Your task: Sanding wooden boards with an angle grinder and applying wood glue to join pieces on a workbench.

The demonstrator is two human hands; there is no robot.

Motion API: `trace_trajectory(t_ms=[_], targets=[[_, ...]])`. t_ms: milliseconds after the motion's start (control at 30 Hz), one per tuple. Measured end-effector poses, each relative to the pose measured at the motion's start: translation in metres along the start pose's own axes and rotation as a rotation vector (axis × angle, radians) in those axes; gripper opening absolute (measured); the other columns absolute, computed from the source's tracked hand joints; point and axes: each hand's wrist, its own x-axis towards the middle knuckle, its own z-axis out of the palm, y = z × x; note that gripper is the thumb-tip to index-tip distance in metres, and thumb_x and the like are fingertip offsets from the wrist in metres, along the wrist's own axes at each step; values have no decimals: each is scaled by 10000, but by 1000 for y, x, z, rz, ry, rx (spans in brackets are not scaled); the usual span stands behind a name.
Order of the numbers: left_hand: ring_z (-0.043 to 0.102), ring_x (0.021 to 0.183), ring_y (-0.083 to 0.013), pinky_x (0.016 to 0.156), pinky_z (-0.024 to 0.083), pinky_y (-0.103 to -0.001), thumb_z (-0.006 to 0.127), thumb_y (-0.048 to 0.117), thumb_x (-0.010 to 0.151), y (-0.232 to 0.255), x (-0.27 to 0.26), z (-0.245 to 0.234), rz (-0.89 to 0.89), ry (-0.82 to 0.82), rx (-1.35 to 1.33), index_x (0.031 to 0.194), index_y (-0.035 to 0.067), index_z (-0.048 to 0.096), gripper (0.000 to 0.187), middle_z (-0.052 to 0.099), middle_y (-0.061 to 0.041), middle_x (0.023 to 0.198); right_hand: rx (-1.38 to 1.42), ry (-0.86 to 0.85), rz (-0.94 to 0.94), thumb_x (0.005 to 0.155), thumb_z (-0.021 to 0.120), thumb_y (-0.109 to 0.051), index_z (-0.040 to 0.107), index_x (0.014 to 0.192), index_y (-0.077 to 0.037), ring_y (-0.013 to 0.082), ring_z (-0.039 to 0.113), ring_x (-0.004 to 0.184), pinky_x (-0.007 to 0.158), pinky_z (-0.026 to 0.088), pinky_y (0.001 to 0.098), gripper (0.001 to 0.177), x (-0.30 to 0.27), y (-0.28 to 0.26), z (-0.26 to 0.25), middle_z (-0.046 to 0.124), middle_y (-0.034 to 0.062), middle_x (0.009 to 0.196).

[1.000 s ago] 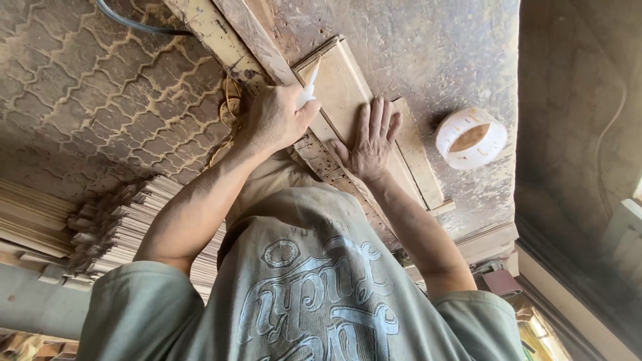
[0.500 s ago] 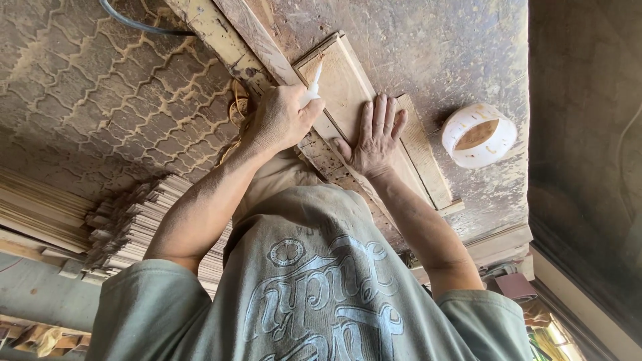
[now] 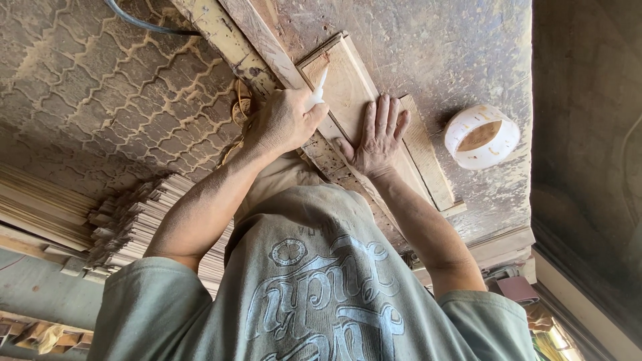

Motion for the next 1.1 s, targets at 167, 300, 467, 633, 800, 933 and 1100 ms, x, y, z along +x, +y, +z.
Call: trace_trajectory(t_ms=[167, 300, 467, 633, 800, 933, 1100], targets=[[731, 839, -462, 667, 564, -547, 581, 353, 927, -7, 2, 4, -3, 51, -21, 876, -26, 729, 410, 694, -267, 740, 28, -5, 2, 927, 472, -866, 211, 1637, -55, 464, 104, 1562, 1224, 24, 698, 1109, 0, -1, -3, 158, 269, 1686], [732, 818, -462, 663, 569, -544, 608, 373, 921, -21, 6, 12, 7, 101, -13, 849, -36, 722, 430, 691, -275, 742, 35, -10, 4, 927, 487, -860, 213, 1637, -56, 467, 106, 1561, 1223, 29, 700, 1107, -1, -1, -3, 152, 271, 1686], [728, 848, -472, 673, 564, -568, 579, 377, 930, -6, 2, 5, -8, 21, -7, 886, -30, 734, 437, 702, -268, 756, 31, -12, 6, 931, 503, -847, 214, 1635, -49, 469, 102, 1561, 1222, 13, 702, 1102, 0, -2, -5, 161, 275, 1685], [728, 696, -448, 553, 558, -524, 596, 282, 943, -13, 10, 12, 112, 87, -15, 825, -55, 716, 377, 662, -262, 661, 47, 14, 11, 950, 449, -840, 215, 1636, -54, 447, 115, 1566, 1232, -3, 690, 1069, 4, -4, -10, 188, 261, 1683], [690, 586, -360, 511, 537, -409, 617, 214, 988, -14, 0, 11, 255, 173, -143, 797, -74, 672, 350, 616, -253, 609, 580, 377, 84, 889, 842, -250, 606, 1409, -58, 463, 514, 1344, 1118, 397, 610, 602, 8, 7, -72, 568, 201, 1417], [688, 639, -374, 494, 535, -390, 619, 192, 1067, -26, -9, 7, 365, 240, -253, 938, -80, 697, 311, 658, -263, 709, 232, 662, 272, 1029, 714, -346, 775, 1091, -93, 206, 721, 798, 764, 577, 334, 268, -22, 95, -106, 749, 64, 934], [699, 688, -298, 638, 544, -391, 844, 64, 968, -21, -22, 5, 392, 431, -287, 752, -37, 632, 319, 637, -226, 678, 4, 13, 791, 872, 740, -298, 805, 938, -323, 315, 738, 735, 691, 622, 460, 96, -41, 174, -93, 716, 40, 769]])
